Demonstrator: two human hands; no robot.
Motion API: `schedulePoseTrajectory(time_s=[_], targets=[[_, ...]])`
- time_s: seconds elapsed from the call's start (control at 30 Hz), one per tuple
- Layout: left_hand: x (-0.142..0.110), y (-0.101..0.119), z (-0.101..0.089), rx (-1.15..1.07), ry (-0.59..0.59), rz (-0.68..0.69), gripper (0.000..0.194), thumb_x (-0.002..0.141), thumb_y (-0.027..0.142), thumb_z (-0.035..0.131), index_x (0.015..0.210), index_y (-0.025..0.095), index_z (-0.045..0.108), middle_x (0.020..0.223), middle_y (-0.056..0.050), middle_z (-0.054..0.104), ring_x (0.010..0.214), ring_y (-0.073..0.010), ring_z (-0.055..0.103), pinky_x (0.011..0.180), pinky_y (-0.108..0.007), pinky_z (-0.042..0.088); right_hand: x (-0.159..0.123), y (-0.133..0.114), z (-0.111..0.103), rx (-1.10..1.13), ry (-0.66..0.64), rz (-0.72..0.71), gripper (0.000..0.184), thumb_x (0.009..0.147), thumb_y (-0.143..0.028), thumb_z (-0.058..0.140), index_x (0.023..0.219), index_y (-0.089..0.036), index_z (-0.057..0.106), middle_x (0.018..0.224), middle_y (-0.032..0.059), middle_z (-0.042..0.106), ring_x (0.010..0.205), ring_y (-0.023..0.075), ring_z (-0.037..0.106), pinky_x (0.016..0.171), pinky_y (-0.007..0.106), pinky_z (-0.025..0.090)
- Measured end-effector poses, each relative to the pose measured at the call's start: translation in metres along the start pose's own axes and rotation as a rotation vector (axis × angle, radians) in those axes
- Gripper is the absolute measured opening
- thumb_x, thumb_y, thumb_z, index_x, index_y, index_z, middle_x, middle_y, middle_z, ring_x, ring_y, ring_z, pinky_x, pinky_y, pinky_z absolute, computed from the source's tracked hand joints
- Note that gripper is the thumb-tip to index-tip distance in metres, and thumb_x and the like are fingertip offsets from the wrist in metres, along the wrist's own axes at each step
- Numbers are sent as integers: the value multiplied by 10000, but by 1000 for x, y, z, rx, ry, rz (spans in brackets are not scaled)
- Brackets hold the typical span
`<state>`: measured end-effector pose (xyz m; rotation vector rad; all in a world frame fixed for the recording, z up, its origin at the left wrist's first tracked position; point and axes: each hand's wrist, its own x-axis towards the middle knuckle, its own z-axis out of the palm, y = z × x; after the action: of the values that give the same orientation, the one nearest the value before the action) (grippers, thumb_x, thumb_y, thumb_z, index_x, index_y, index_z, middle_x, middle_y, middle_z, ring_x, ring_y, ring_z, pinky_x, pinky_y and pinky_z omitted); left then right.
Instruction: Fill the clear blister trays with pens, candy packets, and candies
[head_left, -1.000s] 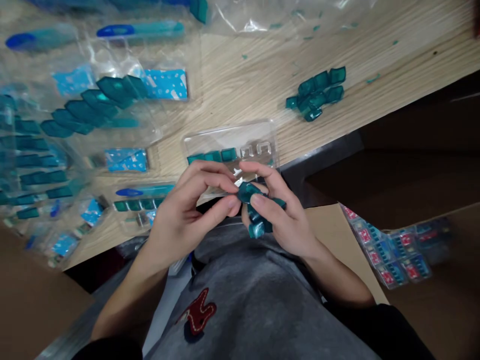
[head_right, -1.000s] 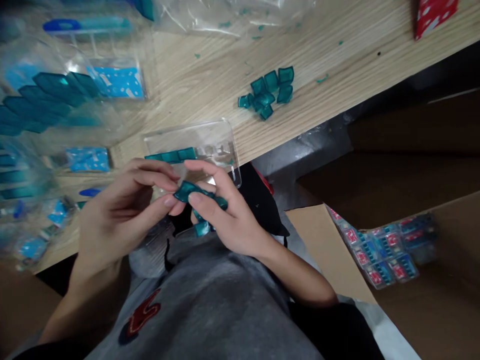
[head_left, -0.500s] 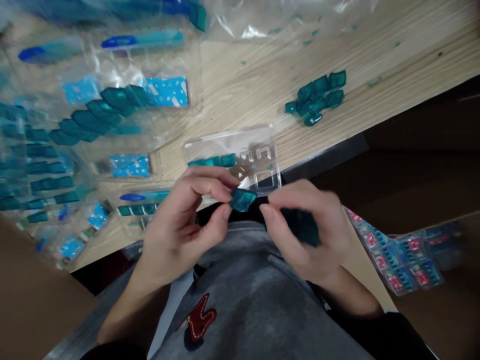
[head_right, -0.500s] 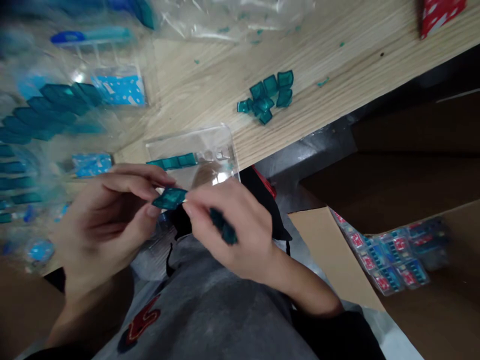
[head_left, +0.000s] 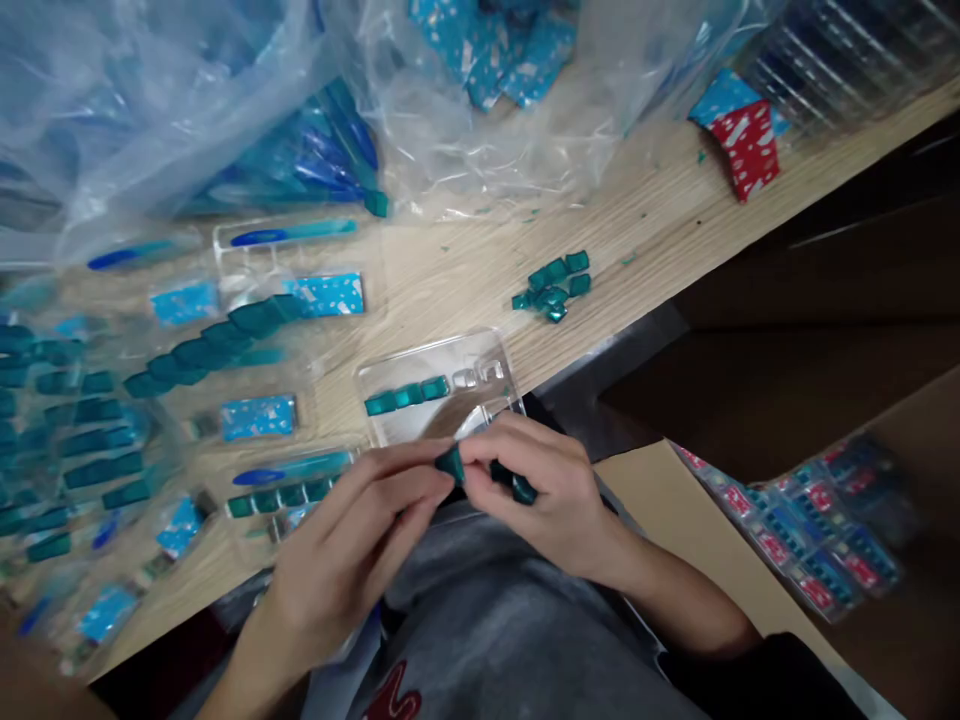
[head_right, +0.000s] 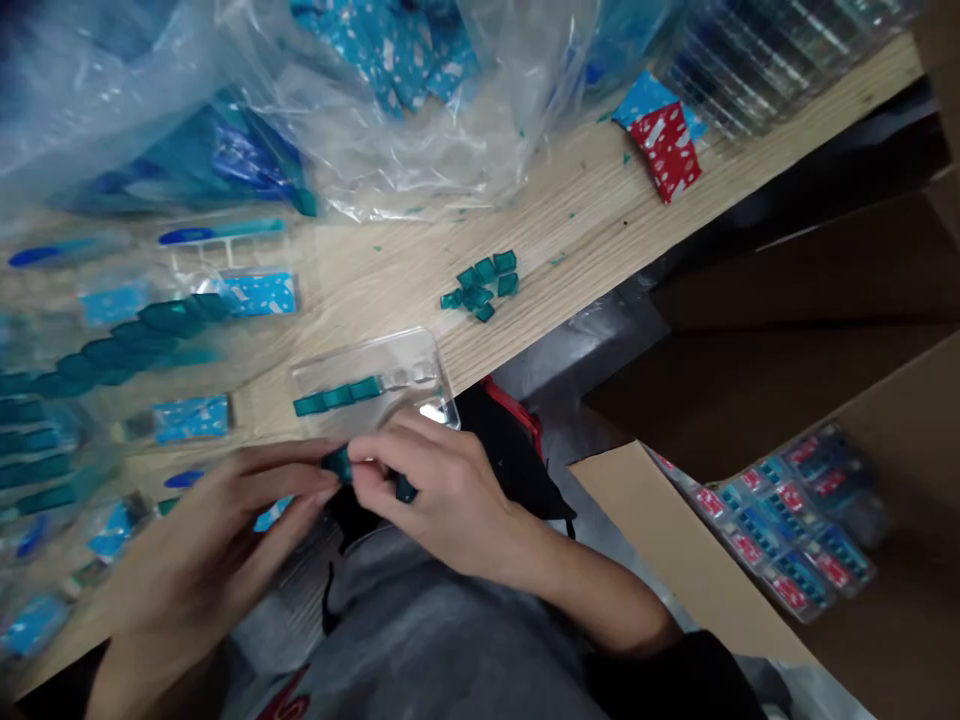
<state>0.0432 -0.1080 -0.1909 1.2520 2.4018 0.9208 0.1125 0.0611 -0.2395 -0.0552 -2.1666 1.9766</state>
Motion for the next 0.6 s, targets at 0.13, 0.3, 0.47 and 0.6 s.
schedulePoseTrajectory(time_s=[0.13, 0.3, 0.47, 0.6], targets=[[2, -5, 10, -159, 102, -131, 227, 900, 68, 595, 1037, 248, 610, 1094, -30, 677, 1013, -171, 670, 792, -292, 593, 4, 6, -6, 21, 74, 3, 128, 883, -91, 558, 815, -198, 582, 735, -25, 593, 681, 94, 575, 651, 209, 493], [14, -20, 20, -102, 256, -267, 286, 891, 120, 655, 1102, 307, 610, 1059, -2, 687, 1021, -191, 663, 877, -379, 564, 15, 33, -29, -160, 400, 202, 129, 918, -192, 630, 798, -230, 602, 781, -9, 642, 746, 151, 614, 726, 298, 508], [35, -34, 22, 148, 57, -143, 214, 903, 183, 668, 1089, 288, 657, 1033, 2, 718, 959, -196, 672, 848, -351, 542, 21, 52, -33, -262, 394, 252, 59, 928, -225, 645, 887, -264, 663, 854, 6, 660, 829, 174, 630, 808, 313, 501], [46, -40, 28, 152, -23, -121, 173, 917, 220, 655, 1077, 280, 684, 1075, -10, 727, 981, -216, 668, 864, -369, 528, 22, 48, -32, -280, 393, 285, 93, 959, -280, 613, 905, -263, 687, 875, 5, 672, 861, 169, 636, 821, 298, 497]])
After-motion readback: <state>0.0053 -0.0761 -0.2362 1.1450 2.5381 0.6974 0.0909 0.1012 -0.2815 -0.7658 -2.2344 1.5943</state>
